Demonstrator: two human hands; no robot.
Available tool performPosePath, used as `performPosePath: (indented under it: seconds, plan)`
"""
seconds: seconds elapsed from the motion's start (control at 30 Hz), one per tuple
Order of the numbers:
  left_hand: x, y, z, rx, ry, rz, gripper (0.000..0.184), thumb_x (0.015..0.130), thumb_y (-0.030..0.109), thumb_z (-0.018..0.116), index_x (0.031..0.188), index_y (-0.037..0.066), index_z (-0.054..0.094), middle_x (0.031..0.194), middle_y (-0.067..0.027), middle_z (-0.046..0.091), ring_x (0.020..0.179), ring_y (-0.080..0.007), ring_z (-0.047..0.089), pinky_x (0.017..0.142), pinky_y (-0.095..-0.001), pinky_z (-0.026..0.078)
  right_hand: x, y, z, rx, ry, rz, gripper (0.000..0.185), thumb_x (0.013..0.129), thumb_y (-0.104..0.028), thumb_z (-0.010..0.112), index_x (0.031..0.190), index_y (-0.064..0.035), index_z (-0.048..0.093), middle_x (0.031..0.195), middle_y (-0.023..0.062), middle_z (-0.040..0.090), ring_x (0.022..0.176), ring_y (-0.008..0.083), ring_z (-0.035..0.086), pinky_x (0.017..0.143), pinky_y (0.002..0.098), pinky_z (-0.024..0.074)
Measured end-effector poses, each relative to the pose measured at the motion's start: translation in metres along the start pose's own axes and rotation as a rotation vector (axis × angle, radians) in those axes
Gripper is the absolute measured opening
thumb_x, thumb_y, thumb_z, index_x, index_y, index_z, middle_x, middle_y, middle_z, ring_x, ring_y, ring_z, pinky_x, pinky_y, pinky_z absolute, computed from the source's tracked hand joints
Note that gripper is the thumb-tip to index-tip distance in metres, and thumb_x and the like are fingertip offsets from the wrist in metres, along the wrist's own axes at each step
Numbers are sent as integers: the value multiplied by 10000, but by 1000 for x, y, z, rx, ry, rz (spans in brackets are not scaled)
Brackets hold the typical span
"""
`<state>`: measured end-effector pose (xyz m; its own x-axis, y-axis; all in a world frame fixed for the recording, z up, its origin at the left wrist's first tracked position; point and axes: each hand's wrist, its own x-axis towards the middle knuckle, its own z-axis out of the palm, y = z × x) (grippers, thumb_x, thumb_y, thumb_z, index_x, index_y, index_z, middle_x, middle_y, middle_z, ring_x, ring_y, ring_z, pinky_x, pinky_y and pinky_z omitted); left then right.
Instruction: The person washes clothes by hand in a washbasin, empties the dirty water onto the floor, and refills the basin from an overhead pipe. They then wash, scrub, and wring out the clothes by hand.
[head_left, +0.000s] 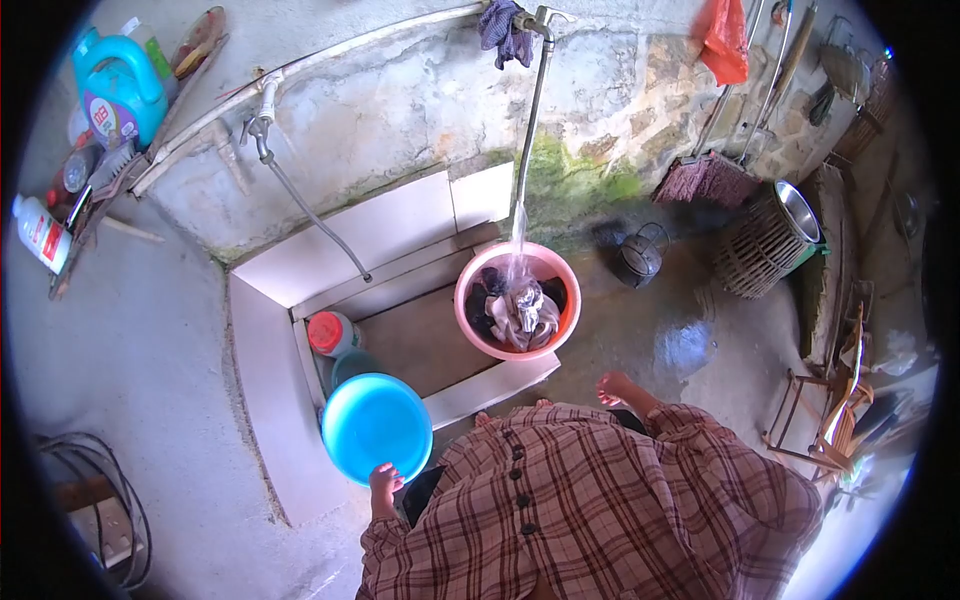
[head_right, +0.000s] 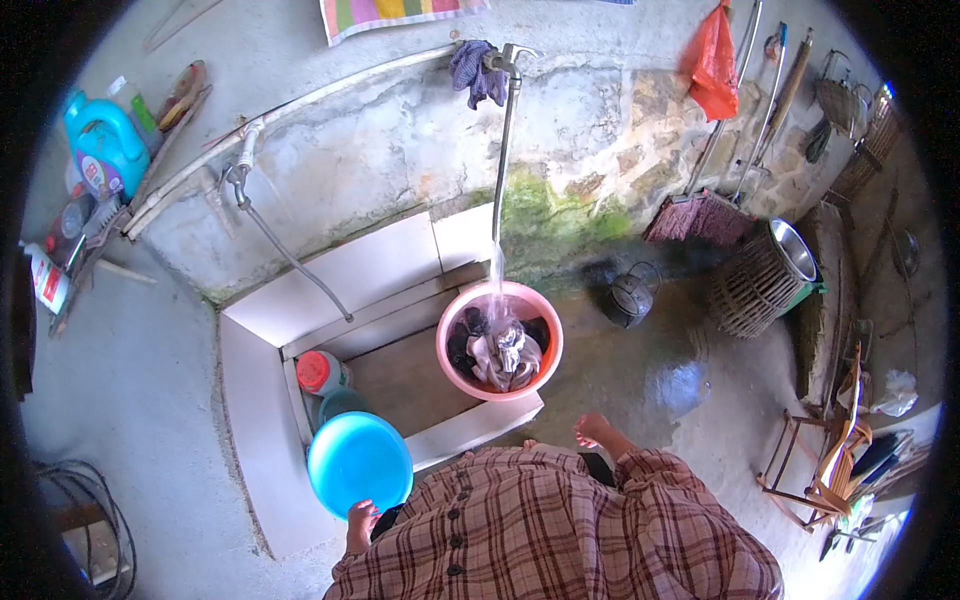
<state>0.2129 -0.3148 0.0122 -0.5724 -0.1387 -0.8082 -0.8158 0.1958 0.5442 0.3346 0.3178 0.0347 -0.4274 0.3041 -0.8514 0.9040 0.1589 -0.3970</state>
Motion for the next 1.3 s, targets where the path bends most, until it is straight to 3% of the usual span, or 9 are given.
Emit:
performPosePath:
  seconds: [0.23,0.33,0.43,0.93,1.03,1.13,1.3]
  plan:
    - [-1,-1,1,31,-5,-12,381,833,97,558,1199,26,478,924,-120,595,676,-219,628,565,-335,531,2,0,-1,-36,-23,3,155,816,-192,557,797,-48,612,712,61,627,618,181,626,524,333,524]
    - [-2,0,2,43,-4,-10,379,832,97,558,1195,23,480,918,-120,594,674,-219,626,569,-336,532,2,-1,-1,-46,-8,-10,165,832,-198,550,841,-46,615,732,65,634,629,184,631,531,337,530]
    - [-5,-1,2,42,-8,-10,372,832,95,555,1189,20,484,913,-119,592,677,-221,624,577,-341,533,1,-2,0,-44,-18,-2,191,844,-201,528,762,-48,608,702,65,632,619,179,640,539,331,546]
    - [-10,1,6,67,-10,-13,364,841,90,543,1194,25,480,919,-118,591,712,-226,622,597,-351,532,16,7,-4,-29,-3,2,190,839,-208,545,723,-65,590,654,58,625,590,183,636,510,333,531]
    - [-12,2,8,42,1,-10,365,842,91,547,1195,25,480,917,-117,595,705,-223,622,593,-345,534,17,6,-9,-37,-19,-1,187,842,-212,544,738,-66,597,671,60,631,602,181,639,517,335,531]
    - [-15,3,9,12,3,1,368,842,92,552,1196,27,479,924,-119,599,698,-220,625,587,-333,534,18,0,-11,-108,-36,15,173,859,-215,544,879,-56,610,770,60,639,654,180,634,548,344,535]
    - [-29,15,11,44,0,-8,366,841,97,559,1194,31,484,933,-121,603,693,-215,629,576,-320,535,16,-5,-14,-44,-30,-1,170,853,-214,545,877,-58,605,764,60,638,653,176,637,550,345,538]
